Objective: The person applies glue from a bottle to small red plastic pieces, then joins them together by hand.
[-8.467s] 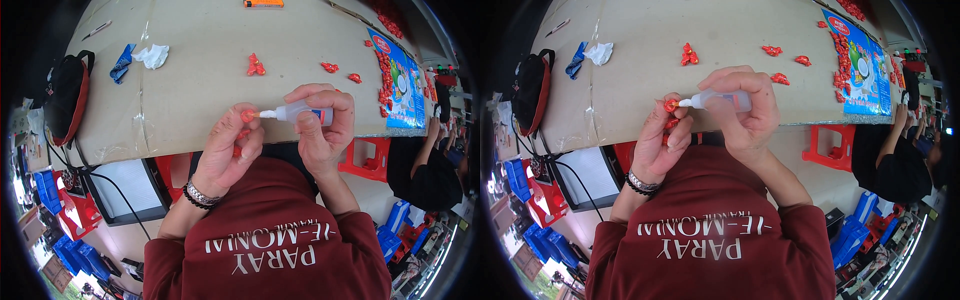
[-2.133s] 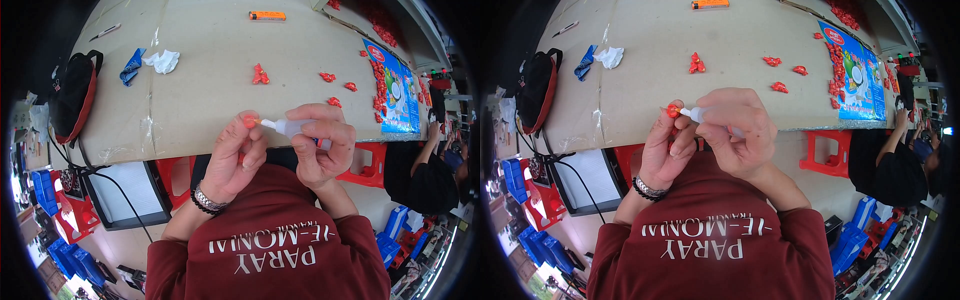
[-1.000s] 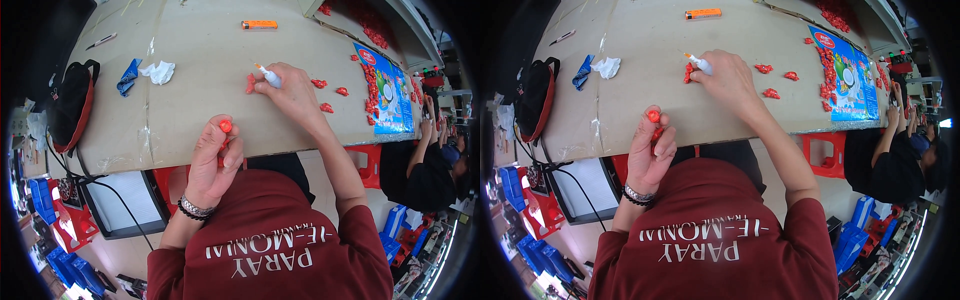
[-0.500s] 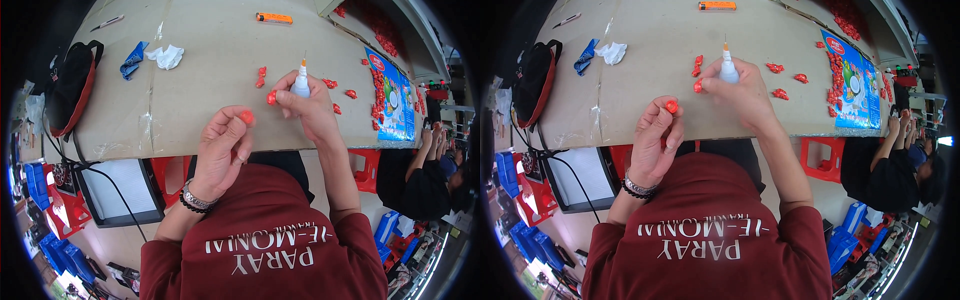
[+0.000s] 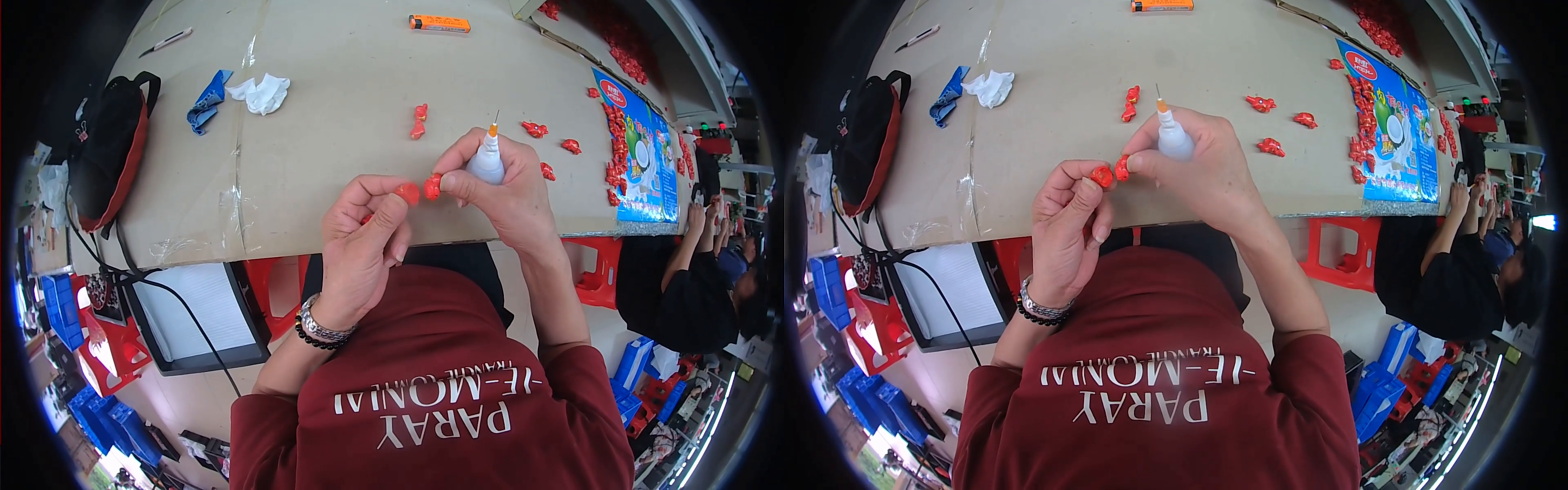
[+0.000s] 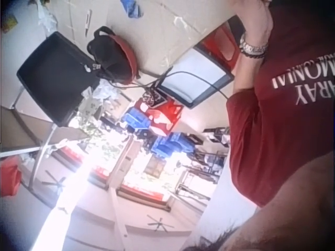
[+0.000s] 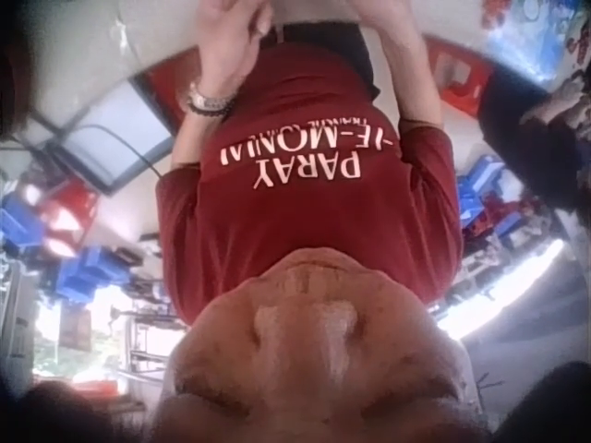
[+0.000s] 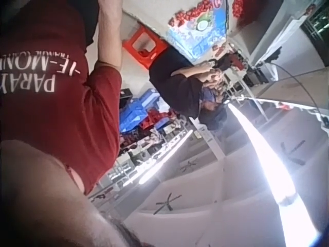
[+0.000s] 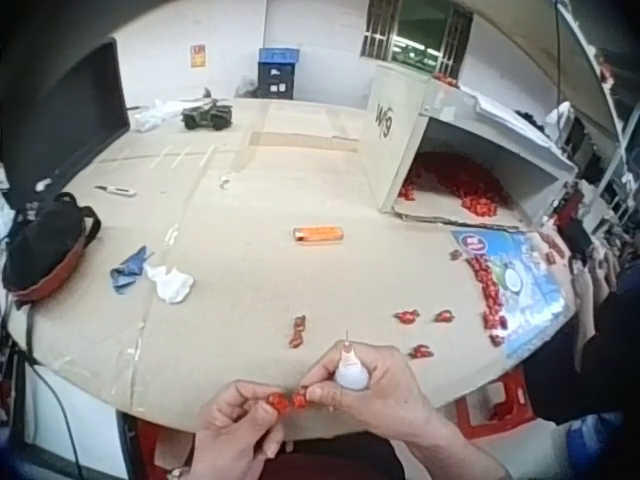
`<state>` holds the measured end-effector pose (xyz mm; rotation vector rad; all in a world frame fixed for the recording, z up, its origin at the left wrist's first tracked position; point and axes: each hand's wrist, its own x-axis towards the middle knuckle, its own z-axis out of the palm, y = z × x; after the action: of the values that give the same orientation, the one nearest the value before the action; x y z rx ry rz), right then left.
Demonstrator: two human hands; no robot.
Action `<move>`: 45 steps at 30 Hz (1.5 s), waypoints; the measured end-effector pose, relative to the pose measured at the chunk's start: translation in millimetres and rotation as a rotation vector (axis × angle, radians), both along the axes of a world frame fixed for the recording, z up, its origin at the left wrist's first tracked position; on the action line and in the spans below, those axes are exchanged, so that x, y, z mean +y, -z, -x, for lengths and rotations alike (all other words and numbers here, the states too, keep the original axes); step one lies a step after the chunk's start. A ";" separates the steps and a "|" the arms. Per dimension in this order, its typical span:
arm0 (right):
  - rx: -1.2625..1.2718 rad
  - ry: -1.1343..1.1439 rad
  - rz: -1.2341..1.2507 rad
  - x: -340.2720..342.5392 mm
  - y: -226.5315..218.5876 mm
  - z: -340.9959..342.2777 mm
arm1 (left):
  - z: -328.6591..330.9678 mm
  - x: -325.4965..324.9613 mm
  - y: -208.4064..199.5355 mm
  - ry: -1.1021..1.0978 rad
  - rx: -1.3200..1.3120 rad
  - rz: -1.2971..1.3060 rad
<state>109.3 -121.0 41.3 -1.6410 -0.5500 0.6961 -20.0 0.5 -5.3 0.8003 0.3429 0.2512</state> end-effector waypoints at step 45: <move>-0.998 0.037 0.406 -12.4 30.5 -13.2 | 2.8 6.1 1.5 0.038 -0.018 0.130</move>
<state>122.5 -133.5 10.8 -2.3425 -1.1228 -0.1168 -22.7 6.7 -6.8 0.6759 0.3233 0.1984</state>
